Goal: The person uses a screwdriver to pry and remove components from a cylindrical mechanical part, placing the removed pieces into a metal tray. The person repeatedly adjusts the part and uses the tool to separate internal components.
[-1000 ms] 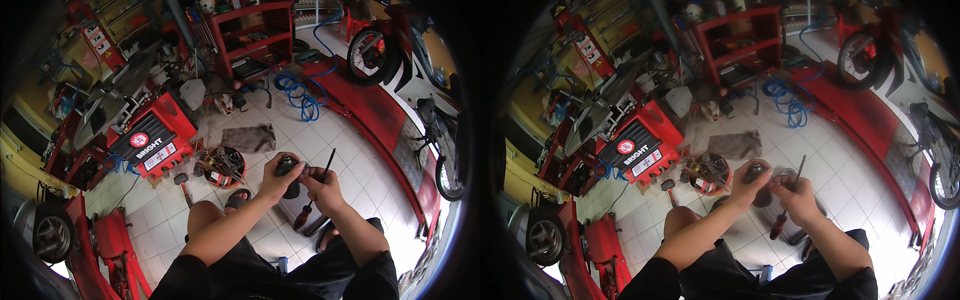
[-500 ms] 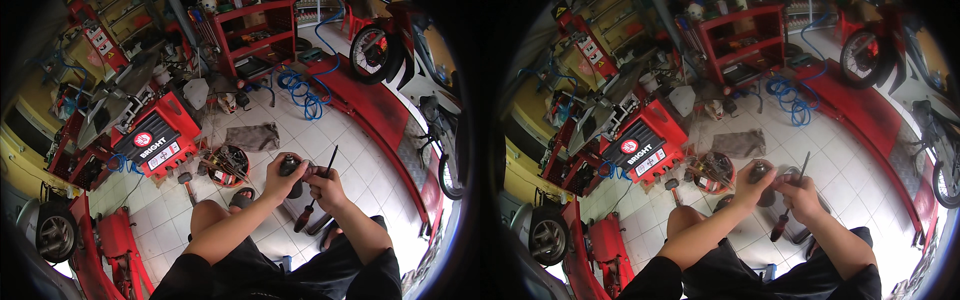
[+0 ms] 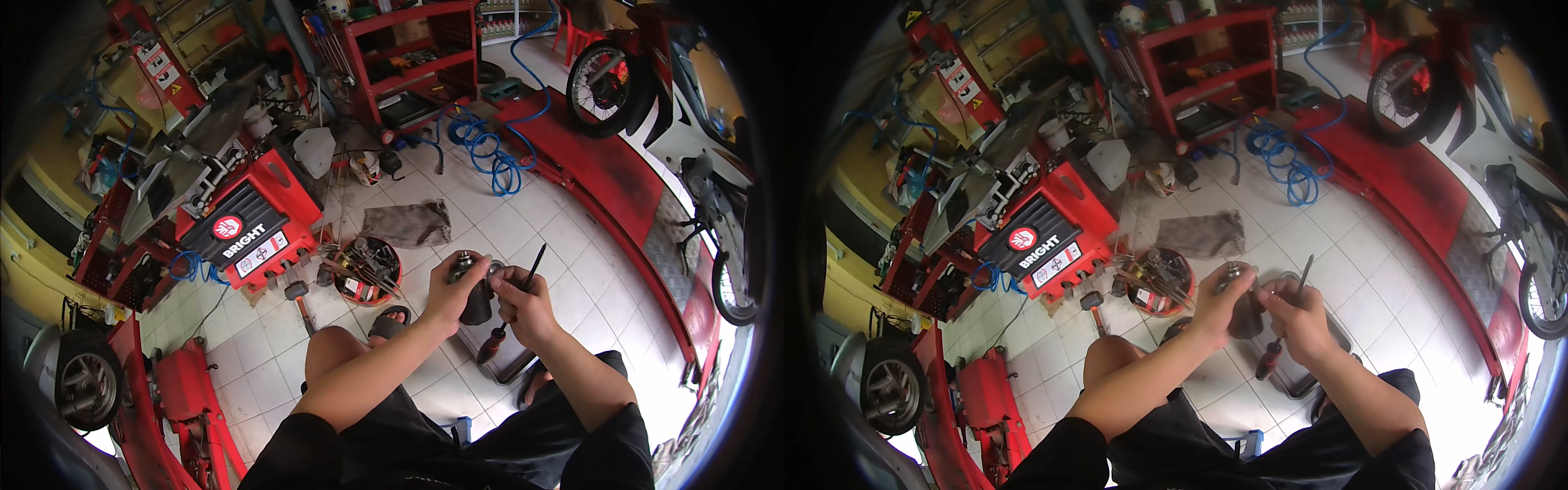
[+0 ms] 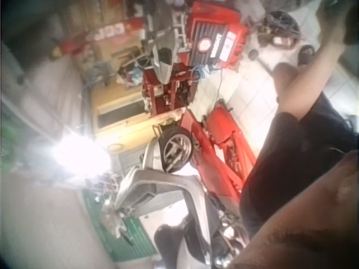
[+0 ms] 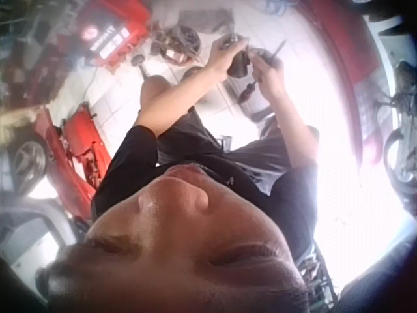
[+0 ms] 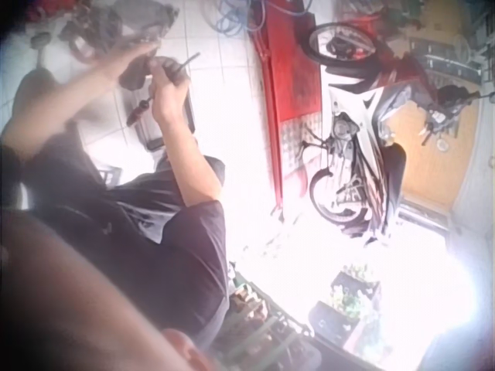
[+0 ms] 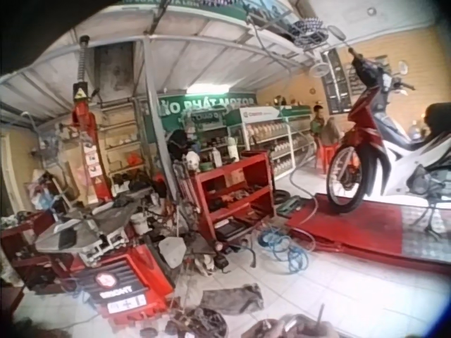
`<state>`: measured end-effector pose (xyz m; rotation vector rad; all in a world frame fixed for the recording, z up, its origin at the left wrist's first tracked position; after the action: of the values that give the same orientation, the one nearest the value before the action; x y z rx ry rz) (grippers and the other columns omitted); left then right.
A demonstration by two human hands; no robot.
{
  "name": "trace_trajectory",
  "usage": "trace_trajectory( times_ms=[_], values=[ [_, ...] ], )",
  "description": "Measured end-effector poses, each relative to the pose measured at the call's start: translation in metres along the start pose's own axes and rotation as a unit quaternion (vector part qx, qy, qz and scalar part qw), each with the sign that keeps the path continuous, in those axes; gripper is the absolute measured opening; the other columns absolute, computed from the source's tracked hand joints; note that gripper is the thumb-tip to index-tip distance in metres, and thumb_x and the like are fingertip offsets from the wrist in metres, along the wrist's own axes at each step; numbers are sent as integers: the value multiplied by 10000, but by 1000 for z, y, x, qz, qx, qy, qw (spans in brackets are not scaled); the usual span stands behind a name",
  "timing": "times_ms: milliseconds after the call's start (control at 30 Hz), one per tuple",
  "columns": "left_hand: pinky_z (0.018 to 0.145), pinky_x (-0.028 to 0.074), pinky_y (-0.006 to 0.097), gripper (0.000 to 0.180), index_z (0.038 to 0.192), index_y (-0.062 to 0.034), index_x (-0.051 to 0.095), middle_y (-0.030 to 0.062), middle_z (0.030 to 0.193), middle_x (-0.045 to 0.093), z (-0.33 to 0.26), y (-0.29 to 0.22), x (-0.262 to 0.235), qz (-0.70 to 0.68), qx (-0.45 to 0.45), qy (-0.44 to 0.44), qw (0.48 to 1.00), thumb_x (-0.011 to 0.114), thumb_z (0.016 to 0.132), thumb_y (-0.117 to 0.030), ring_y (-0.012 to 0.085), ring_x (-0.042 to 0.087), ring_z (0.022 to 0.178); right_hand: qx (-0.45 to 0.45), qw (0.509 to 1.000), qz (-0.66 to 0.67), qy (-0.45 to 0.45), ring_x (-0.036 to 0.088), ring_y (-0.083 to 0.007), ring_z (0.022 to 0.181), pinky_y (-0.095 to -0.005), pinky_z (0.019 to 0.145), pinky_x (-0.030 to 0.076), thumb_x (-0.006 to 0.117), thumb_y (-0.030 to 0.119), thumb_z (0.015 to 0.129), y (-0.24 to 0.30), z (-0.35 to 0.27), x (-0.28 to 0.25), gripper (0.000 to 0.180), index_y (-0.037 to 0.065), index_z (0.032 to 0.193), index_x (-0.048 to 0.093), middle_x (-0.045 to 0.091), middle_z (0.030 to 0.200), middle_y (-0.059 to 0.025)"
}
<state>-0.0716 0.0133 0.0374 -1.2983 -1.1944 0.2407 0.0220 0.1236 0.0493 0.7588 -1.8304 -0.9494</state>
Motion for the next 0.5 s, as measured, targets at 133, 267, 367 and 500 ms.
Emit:
trace_trajectory(
  times_ms=[133,267,367,500],
  values=[
    [662,498,235,176,967,-80,670,-21,872,651,0,-1,0,-2,11,-12,1000,768,926,-220,60,603,764,-22,999,-40,-20,307,-23,483,-243,450,217,713,53,939,2,0,7,141,25,1023,604,531,717,44],
    [681,499,236,179,970,-86,672,-27,868,645,-1,2,4,-24,-15,2,1000,769,928,-231,53,599,785,-16,999,-36,-25,334,-28,495,-241,452,229,718,58,932,5,-4,5,140,8,1017,619,566,741,21],
    [705,503,235,175,973,-86,673,-26,879,651,3,3,1,-11,8,23,1000,770,927,-224,50,604,806,-4,998,-51,-25,372,-41,514,-245,460,244,732,63,913,5,-3,2,177,-14,1032,627,590,766,2],
    [723,502,231,163,980,-72,673,-16,883,669,4,2,4,20,46,41,998,765,930,-198,55,615,806,26,999,-17,-4,350,-35,500,-245,458,226,737,41,899,6,0,-1,170,3,1007,611,580,754,11]
  ],
)
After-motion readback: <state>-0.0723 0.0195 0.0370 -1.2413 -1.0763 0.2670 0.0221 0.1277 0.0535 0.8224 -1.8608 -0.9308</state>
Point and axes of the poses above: each hand's wrist, its own z-axis towards the middle knuckle, its own x-axis out of the palm, y = z × x, the point moved 6 cm from there along z, towards the middle knuckle
